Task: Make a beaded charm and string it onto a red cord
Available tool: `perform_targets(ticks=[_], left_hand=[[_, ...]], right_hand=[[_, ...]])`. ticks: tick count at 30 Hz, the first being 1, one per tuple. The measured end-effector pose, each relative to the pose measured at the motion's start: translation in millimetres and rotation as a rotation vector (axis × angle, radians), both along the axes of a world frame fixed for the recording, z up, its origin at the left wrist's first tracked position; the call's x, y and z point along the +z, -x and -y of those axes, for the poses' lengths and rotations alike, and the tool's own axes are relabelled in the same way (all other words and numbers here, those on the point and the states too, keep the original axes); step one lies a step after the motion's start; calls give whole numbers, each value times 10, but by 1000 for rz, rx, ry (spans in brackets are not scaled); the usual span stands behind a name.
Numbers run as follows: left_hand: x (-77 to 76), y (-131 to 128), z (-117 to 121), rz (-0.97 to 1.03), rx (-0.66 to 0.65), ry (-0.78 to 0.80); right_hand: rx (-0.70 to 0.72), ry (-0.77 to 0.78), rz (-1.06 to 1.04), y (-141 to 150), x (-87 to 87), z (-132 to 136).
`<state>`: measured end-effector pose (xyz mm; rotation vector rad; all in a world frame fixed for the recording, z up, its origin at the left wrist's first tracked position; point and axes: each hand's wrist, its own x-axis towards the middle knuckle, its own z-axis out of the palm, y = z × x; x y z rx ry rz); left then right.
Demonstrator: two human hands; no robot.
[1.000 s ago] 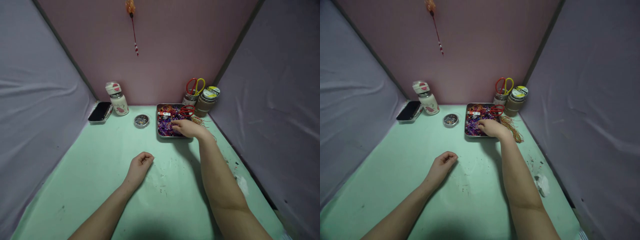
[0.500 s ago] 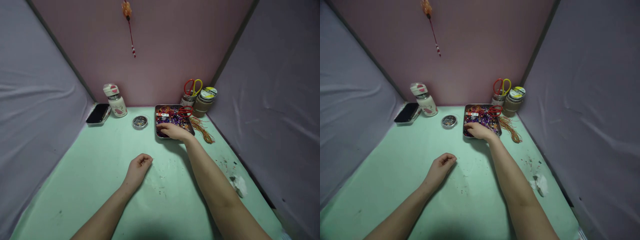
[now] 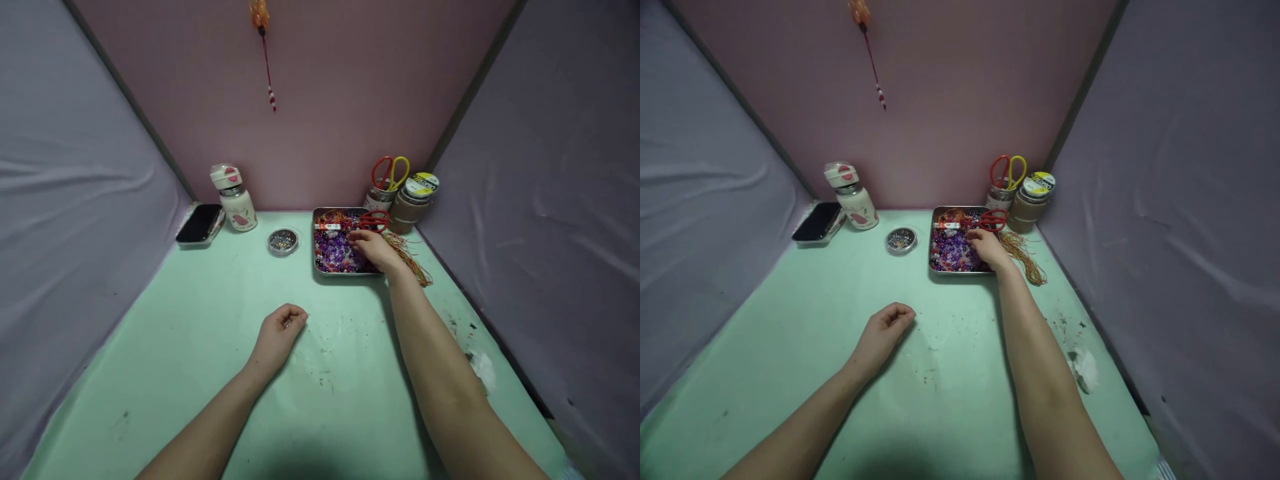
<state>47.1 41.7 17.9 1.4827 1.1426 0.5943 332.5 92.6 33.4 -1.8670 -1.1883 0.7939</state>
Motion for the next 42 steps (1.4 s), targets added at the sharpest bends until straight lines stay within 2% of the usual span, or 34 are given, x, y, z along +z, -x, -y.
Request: perform_targets(ticks=[5, 7, 9, 11, 13, 16, 21, 23, 28, 30, 32, 36, 39, 42], left_hand=[[-13, 4, -5, 7, -5, -8], [-15, 7, -7, 9, -10, -12], [-13, 8, -7, 8, -12, -7], [-9, 8, -7, 4, -15, 3], [-7, 8, -7, -2, -18, 7], [-18, 12, -6, 0, -18, 2], [-43, 21, 1, -2, -11, -4], [-47, 22, -1, 3, -14, -2], [-50, 20, -13, 9, -18, 1], [-48, 17, -14, 15, -17, 1], [-44, 14, -12, 15, -15, -6], [-35, 10, -11, 17, -20, -13], [-35, 12, -11, 19, -17, -8], [-41, 14, -12, 23, -19, -3]], right_hand=[[-9, 11, -85, -86, 194, 132], [74, 74, -171, -74, 280, 204], [217, 176, -253, -33, 335, 263], [322, 255, -312, 29, 341, 287], [342, 270, -395, 93, 292, 264], [264, 181, -530, 147, 156, 164], [-50, -75, -508, 74, -26, 9], [-121, -125, -478, 16, -43, -11], [-181, -175, -439, -108, 32, 28], [-178, -206, -361, -142, 89, 62], [-148, -222, -156, -156, 149, 96], [65, -117, 332, -81, 231, 127], [237, -15, 566, 41, 218, 102], [291, 38, 696, 154, 154, 57]])
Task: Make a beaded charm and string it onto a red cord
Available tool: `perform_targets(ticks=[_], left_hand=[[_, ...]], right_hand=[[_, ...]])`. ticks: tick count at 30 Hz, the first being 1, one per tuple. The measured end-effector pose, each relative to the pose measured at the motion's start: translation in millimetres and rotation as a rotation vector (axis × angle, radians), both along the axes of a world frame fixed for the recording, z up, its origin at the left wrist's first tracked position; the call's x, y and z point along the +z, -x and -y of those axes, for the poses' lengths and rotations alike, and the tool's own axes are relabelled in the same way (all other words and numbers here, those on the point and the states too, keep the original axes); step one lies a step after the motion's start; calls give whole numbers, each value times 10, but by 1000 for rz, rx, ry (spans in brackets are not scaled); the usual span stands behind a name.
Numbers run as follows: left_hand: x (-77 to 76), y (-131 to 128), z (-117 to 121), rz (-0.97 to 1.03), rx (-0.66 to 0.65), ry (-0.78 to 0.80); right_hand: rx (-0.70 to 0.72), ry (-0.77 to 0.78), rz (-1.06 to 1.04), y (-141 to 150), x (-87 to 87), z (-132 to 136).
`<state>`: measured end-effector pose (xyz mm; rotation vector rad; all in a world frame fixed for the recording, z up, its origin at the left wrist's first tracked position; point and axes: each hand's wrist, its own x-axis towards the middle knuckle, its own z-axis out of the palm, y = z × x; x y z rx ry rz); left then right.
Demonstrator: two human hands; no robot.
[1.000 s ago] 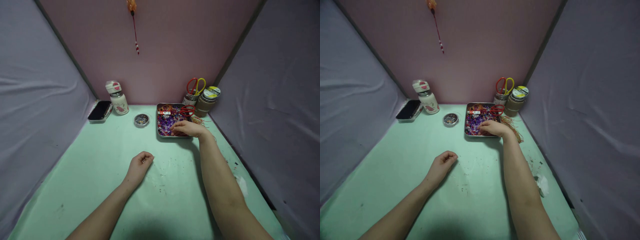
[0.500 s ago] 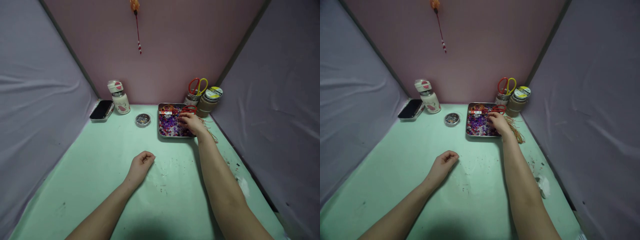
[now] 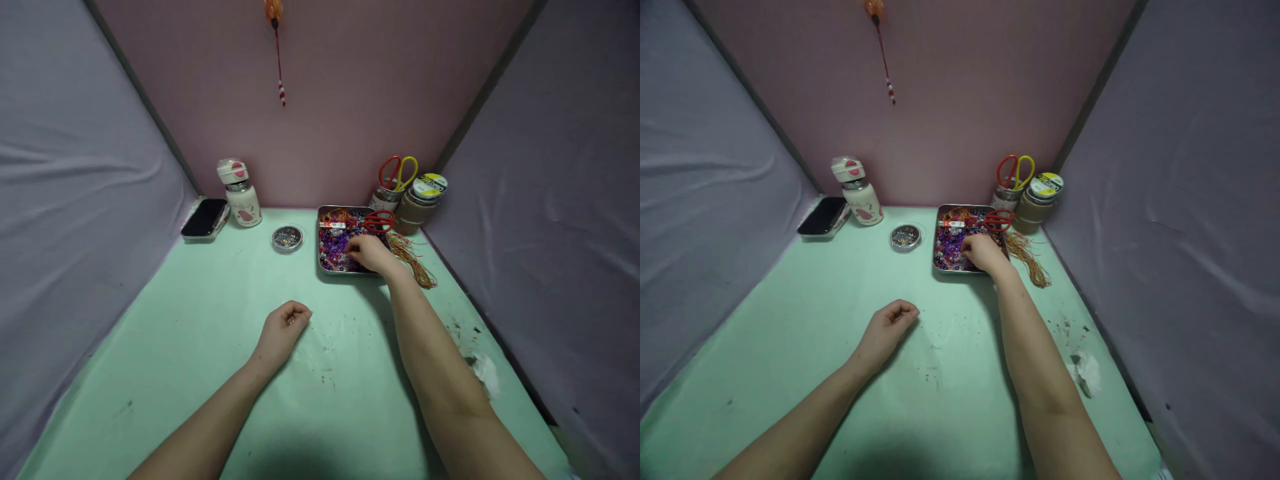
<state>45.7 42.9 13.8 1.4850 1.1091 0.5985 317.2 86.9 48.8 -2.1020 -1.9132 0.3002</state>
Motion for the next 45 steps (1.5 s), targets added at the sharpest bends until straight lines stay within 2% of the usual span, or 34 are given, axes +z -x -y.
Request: perform_targets(ticks=[10, 32, 36, 42, 45], left_hand=[[-13, 7, 4, -1, 2, 7], [8, 3, 8, -11, 11, -9], [21, 2, 11, -18, 10, -2], [27, 10, 11, -20, 14, -9], [15, 8, 6, -10, 18, -18]], right_hand=[[9, 78, 111, 134, -154, -78], [-17, 173, 127, 138, -172, -81], [-14, 124, 120, 93, -115, -53], [-91, -23, 96, -102, 94, 72], [-130, -48, 77, -130, 92, 81]])
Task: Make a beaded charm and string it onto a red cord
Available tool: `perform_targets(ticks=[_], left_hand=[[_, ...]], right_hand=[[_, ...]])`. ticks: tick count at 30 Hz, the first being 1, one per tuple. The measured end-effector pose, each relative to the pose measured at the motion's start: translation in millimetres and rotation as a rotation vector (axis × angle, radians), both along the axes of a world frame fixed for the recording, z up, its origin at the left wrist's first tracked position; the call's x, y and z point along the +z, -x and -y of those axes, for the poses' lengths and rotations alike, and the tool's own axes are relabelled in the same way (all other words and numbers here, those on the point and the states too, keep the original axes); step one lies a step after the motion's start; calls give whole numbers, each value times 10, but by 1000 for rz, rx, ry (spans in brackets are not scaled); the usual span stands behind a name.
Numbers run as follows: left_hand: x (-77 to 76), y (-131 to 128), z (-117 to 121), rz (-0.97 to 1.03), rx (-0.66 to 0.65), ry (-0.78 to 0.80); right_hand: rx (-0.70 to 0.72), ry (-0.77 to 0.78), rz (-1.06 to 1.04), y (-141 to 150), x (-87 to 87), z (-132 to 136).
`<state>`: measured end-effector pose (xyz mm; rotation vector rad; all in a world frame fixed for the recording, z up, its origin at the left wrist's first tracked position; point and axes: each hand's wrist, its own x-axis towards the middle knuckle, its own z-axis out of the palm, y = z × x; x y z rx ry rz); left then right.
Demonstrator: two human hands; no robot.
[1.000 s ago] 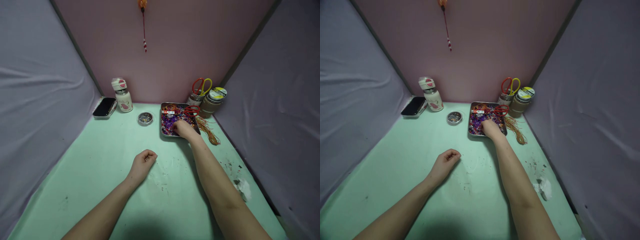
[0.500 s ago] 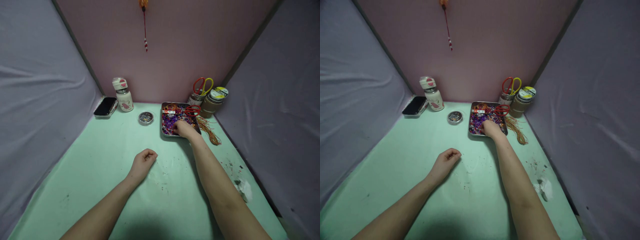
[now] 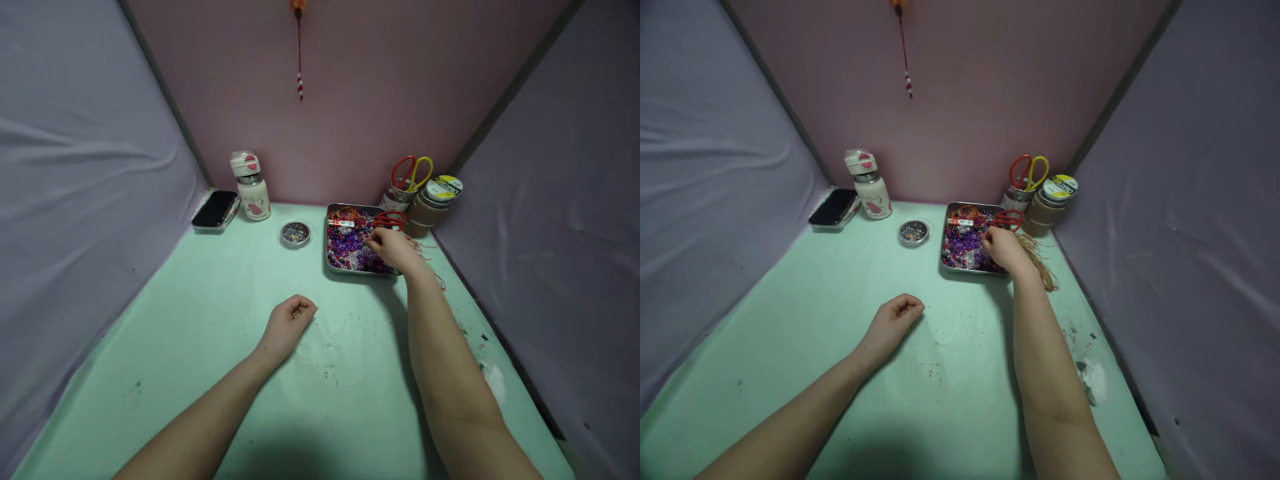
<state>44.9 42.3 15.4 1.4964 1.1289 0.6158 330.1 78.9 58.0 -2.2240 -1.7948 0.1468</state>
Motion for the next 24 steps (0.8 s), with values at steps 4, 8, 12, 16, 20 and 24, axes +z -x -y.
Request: perform_targets(ticks=[4, 8, 12, 16, 20, 24], left_hand=[[-10, -1, -2, 6, 3, 3], [-17, 6, -1, 5, -7, 5], [-20, 9, -1, 3, -8, 12], [-16, 4, 2, 5, -1, 16], [-1, -2, 5, 11, 3, 17], [14, -5, 3, 11, 3, 22]], right_hand=[[24, 17, 18, 40, -73, -40], [11, -40, 38, 50, -26, -27], [45, -85, 49, 87, 71, 11], [148, 35, 21, 178, 37, -17], [149, 115, 56, 254, -99, -87], [122, 136, 79, 292, -195, -140]])
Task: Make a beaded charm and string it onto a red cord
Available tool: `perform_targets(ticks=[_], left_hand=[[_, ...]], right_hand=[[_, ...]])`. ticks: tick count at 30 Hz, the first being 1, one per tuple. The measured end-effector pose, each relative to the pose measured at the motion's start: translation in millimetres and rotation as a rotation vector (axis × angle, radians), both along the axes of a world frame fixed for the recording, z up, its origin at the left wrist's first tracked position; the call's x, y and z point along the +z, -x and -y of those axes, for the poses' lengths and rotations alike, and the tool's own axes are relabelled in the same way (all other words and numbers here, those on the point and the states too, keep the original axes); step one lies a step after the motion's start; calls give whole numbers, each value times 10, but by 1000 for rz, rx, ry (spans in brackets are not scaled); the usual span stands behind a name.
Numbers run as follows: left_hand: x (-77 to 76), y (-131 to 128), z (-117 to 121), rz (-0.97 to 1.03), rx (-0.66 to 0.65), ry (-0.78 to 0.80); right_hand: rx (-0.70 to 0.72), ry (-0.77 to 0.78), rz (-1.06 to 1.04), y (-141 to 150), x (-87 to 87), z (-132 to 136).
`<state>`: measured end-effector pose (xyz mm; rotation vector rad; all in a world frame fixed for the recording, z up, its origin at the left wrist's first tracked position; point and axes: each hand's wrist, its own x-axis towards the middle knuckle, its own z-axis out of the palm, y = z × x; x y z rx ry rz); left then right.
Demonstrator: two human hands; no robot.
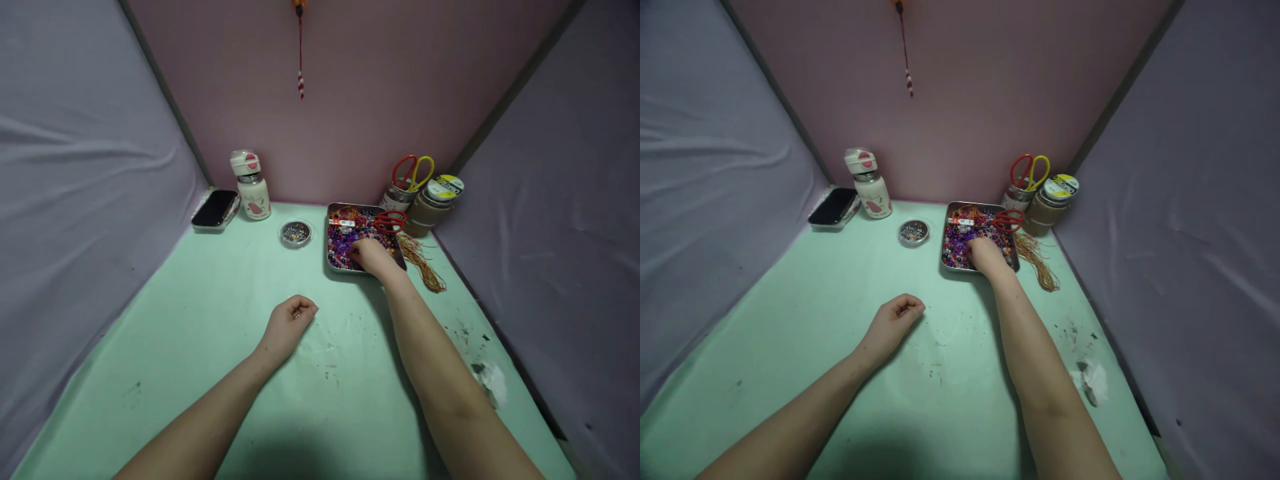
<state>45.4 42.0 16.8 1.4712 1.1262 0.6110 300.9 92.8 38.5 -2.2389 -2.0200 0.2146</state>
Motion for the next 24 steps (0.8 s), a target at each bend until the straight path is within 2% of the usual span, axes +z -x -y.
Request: perform_targets(ticks=[10, 16, 21, 24], left_hand=[[-33, 5, 0, -2, -1, 0], [-28, 4, -2, 13, -2, -1], [-28, 12, -1, 12, -1, 5], [-6, 14, -3, 24, 18, -1]], right_hand=[[-25, 54, 26, 17, -31, -41], [-45, -11, 20, -21, -16, -5], [-64, -144, -16, -9, 161, 61], [-70, -312, -213, 120, 324, 135]])
